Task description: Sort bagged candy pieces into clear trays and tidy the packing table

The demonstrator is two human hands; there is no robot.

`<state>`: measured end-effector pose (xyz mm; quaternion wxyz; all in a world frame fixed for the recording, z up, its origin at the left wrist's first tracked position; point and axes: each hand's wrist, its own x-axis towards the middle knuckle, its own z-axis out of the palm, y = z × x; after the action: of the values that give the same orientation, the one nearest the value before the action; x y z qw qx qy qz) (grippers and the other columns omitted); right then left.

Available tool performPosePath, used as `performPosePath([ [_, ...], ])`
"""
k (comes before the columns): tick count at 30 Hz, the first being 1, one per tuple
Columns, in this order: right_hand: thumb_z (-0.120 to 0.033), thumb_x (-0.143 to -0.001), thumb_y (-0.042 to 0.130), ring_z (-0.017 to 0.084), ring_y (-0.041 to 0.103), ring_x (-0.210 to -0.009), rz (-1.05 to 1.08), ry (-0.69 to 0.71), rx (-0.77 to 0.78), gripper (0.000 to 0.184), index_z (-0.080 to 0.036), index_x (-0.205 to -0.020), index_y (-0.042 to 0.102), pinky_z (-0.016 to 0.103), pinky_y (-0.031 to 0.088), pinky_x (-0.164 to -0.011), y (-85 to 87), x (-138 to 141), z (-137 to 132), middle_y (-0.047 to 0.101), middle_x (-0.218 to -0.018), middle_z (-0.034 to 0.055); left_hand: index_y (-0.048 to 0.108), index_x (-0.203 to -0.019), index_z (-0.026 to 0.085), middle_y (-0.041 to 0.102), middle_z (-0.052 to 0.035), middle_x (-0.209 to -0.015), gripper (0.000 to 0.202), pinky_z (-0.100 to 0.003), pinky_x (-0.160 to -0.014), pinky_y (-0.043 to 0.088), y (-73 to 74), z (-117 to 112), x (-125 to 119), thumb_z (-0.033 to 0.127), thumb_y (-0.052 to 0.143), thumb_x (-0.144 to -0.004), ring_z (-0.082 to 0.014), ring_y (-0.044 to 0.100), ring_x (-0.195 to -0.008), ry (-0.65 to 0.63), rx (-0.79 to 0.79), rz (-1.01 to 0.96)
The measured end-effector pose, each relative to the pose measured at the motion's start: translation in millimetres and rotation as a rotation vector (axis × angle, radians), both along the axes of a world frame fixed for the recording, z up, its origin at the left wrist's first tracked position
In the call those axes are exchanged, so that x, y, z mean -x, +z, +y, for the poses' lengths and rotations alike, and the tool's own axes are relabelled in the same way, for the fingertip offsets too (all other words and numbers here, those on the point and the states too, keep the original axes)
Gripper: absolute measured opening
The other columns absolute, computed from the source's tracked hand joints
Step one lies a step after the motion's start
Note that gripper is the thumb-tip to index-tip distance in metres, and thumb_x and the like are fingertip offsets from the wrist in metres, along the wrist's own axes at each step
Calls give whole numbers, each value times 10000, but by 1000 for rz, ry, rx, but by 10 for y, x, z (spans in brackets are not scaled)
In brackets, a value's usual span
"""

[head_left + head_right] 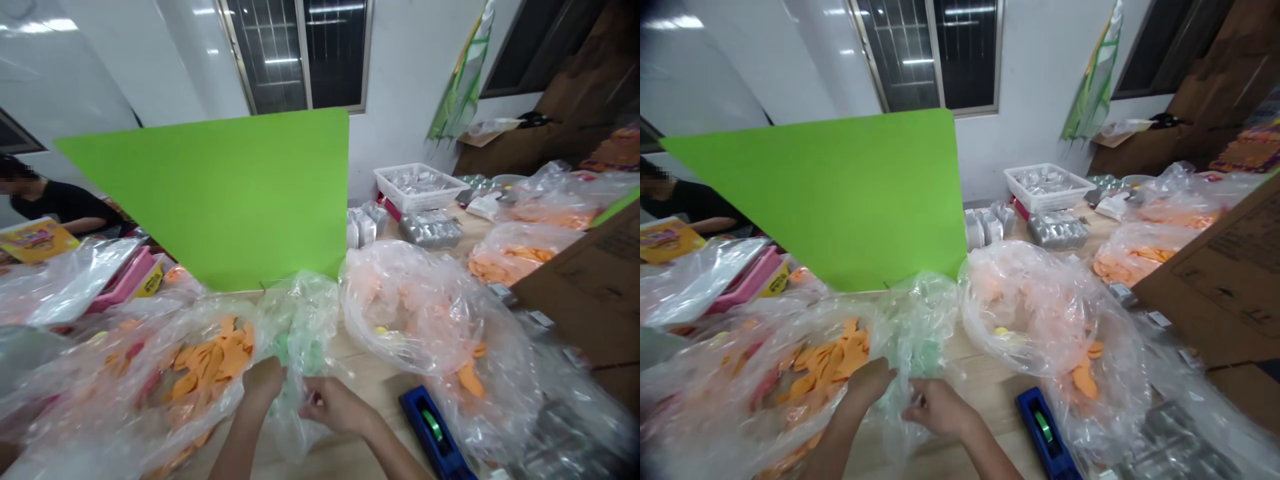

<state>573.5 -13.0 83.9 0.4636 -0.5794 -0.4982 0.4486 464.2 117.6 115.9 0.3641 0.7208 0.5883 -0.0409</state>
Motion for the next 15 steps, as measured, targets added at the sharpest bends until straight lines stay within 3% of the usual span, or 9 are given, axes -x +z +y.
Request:
performPosePath([
  [2, -297, -724, 558, 181, 570, -790, -165, -98, -16, 226, -201, -916, 629, 279, 433, -732, -14, -264, -218, 634, -866, 20, 560, -975, 42, 556, -261, -1026, 358, -543, -860, 285, 127, 103, -133, 306, 459, -756, -411, 460, -1038, -94, -158, 113],
  [4, -361, -772, 501, 232, 500, -1013, -409, -508, -59, 337, -185, -1051, 572, 370, 362, -892, -108, -732, -480, 567, -1086, 91, 467, -1144, 66, 526, -228, -1098, 433, -462, -833, 356, 177, 194, -285, 317, 363, -808, -350, 480, -1033, -188, -350, 164],
  [6, -417, -778, 461, 287, 376, -1145, -707, -979, -92, 439, -130, -1103, 530, 454, 286, -946, -216, -1293, -736, 456, -1211, 166, 425, -1194, 67, 501, -218, -1139, 457, -418, -829, 384, 137, 254, -430, 314, 350, -816, -318, 471, -1053, -235, -494, 143],
  [8, -480, -710, 520, 379, 259, -1196, -854, -1392, 49, 656, -48, -1194, 429, 535, 232, -940, -282, -1800, -923, 297, -1296, 260, 456, -1166, 76, 477, -208, -1175, 427, -428, -873, 372, 44, 273, -579, 301, 357, -818, -305, 441, -1091, -274, -619, 50],
  [9, -489, -677, 543, 421, 270, -1169, -812, -1486, 134, 737, -4, -1210, 386, 575, 236, -905, -293, -1992, -972, 303, -1263, 305, 476, -1145, 94, 471, -192, -1189, 399, -432, -902, 358, -4, 265, -664, 293, 356, -821, -291, 425, -1110, -307, -672, -37],
  [11, -451, -660, 538, 444, 400, -1031, -652, -1469, 233, 716, 52, -1152, 409, 598, 300, -811, -277, -2190, -963, 447, -1084, 328, 499, -1110, 141, 480, -148, -1187, 348, -419, -945, 341, -75, 215, -869, 286, 352, -830, -251, 412, -1130, -394, -715, -263],
  [12, -410, -673, 510, 405, 472, -928, -580, -1389, 227, 618, 43, -1090, 464, 567, 344, -769, -255, -2185, -909, 523, -954, 283, 497, -1106, 163, 488, -127, -1179, 335, -407, -955, 342, -92, 178, -988, 292, 348, -835, -230, 412, -1132, -436, -696, -374],
  [15, -277, -693, 438, 230, 528, -719, -525, -1152, 87, 356, -82, -961, 569, 371, 431, -698, -158, -1771, -616, 578, -759, 110, 428, -1169, 181, 456, -110, -1215, 388, -398, -990, 314, -95, 52, -1339, 359, 383, -827, -211, 377, -1171, -498, -573, -578],
])
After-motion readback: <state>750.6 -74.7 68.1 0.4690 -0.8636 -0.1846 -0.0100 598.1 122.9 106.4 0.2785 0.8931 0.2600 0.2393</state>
